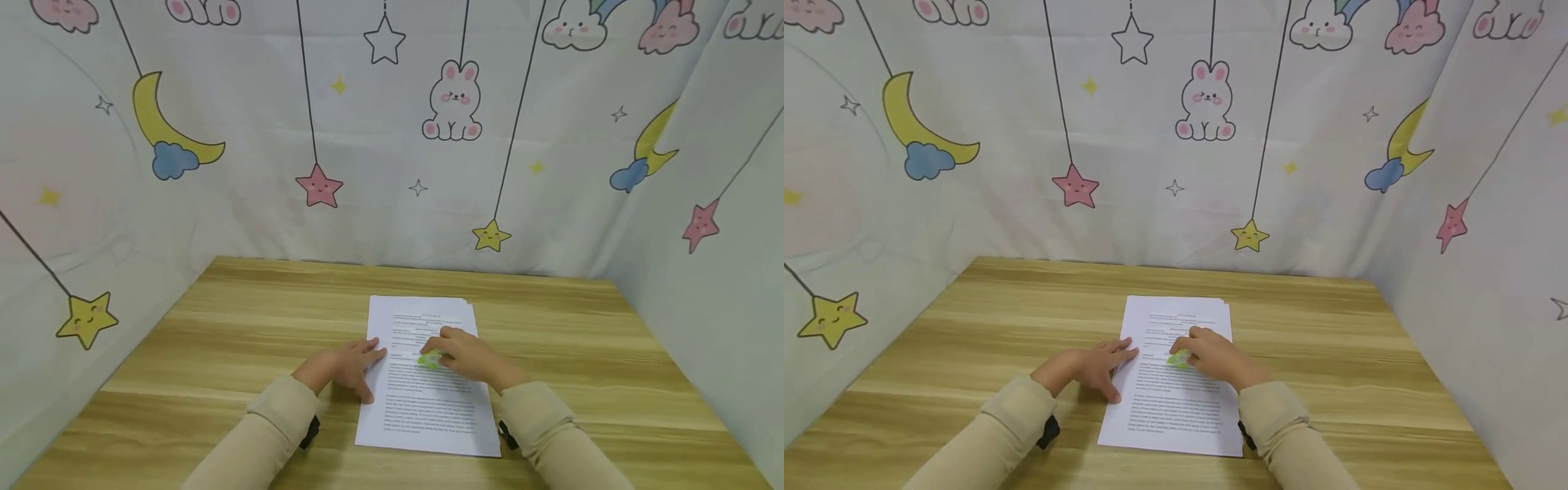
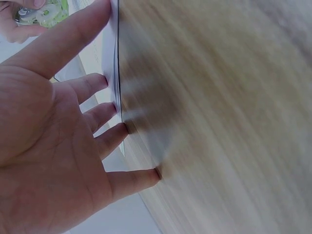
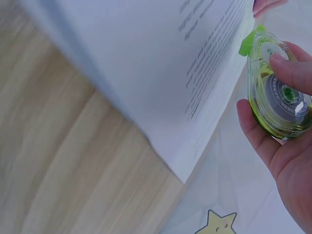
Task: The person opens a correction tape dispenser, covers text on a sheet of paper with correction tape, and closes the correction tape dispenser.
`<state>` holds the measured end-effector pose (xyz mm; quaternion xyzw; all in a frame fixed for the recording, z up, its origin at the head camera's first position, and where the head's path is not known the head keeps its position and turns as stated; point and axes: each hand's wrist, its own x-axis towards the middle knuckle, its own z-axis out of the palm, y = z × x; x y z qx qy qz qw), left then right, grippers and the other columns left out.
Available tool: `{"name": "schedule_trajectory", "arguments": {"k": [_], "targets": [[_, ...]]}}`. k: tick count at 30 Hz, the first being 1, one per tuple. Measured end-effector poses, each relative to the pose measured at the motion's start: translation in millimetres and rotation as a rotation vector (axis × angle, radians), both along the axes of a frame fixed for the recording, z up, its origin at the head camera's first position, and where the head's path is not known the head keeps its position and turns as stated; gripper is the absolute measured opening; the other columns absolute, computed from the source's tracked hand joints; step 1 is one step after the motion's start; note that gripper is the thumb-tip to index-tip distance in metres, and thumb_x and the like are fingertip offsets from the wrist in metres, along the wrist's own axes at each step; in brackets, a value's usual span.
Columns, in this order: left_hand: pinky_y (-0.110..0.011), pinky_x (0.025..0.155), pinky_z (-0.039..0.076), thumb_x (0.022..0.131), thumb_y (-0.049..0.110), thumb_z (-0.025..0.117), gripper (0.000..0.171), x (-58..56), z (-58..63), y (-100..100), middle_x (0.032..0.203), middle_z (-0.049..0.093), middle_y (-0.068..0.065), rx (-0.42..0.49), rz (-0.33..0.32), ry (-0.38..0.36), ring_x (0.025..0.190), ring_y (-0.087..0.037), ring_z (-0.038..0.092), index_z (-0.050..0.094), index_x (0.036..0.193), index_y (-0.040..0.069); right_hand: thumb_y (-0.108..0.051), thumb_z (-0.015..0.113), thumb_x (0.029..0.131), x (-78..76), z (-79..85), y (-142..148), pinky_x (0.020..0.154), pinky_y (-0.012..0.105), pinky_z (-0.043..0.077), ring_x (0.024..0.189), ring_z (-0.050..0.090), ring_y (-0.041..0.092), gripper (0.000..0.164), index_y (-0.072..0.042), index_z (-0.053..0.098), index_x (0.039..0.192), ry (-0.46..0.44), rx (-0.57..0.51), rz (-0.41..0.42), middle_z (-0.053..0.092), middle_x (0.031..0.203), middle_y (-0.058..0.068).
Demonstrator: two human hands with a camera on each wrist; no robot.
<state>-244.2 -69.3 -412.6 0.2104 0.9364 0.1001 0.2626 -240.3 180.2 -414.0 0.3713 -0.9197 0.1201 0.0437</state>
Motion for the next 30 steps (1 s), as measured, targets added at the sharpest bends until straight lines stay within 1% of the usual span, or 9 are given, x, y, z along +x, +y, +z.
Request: {"name": "schedule_trajectory", "arguments": {"k": [6, 14, 20, 25, 30], "targets": [[-0.052, 0.111, 0.019, 0.074, 0.038, 0.074, 0.088, -0.3, 0.6, 0.1, 0.156, 0.012, -0.001, -0.013, -0.003, 0.000, 0.143, -0.027, 0.011, 0.026, 0.146, 0.023, -0.004, 0.062, 0.084, -2.5, -4.6, -15.1, 0.064, 0.021, 0.035, 0.068, 0.037, 0.006, 0.027, -0.019, 0.065, 0.106, -0.021, -0.009, 0.024, 0.049, 0.079, -0.003], [-0.052, 0.110, 0.021, 0.074, 0.039, 0.074, 0.089, -0.9, 1.7, 0.6, 0.156, 0.013, -0.002, -0.037, -0.013, 0.003, 0.143, -0.026, 0.011, 0.026, 0.146, 0.022, -0.005, 0.064, 0.083, -4.1, -6.1, -36.9, 0.064, 0.021, 0.037, 0.068, 0.039, 0.008, 0.027, -0.021, 0.065, 0.105, 0.036, 0.012, 0.059, 0.050, 0.079, -0.002], [-0.052, 0.110, 0.022, 0.074, 0.040, 0.074, 0.089, -0.7, 1.2, 0.1, 0.156, 0.013, -0.002, -0.041, -0.019, 0.011, 0.143, -0.026, 0.012, 0.026, 0.146, 0.023, -0.007, 0.066, 0.082, -3.8, -4.9, -46.5, 0.064, 0.022, 0.038, 0.068, 0.041, 0.009, 0.027, -0.022, 0.065, 0.104, 0.063, 0.042, 0.040, 0.050, 0.078, -0.002], [-0.052, 0.110, 0.022, 0.074, 0.039, 0.075, 0.088, 0.0, 0.5, -0.5, 0.156, 0.014, -0.002, -0.037, -0.026, 0.014, 0.143, -0.026, 0.012, 0.027, 0.146, 0.022, -0.007, 0.065, 0.082, -2.8, -3.8, -49.6, 0.065, 0.023, 0.039, 0.069, 0.042, 0.010, 0.027, -0.022, 0.065, 0.104, 0.043, 0.053, 0.026, 0.050, 0.079, -0.002], [-0.052, 0.110, 0.022, 0.074, 0.038, 0.074, 0.088, 1.1, 2.6, -0.8, 0.156, 0.014, -0.003, -0.031, -0.027, 0.013, 0.143, -0.026, 0.012, 0.027, 0.146, 0.021, -0.006, 0.064, 0.082, -1.8, -1.8, -52.4, 0.066, 0.024, 0.041, 0.070, 0.044, 0.010, 0.027, -0.023, 0.066, 0.103, 0.039, 0.065, 0.030, 0.052, 0.081, -0.002]]}}
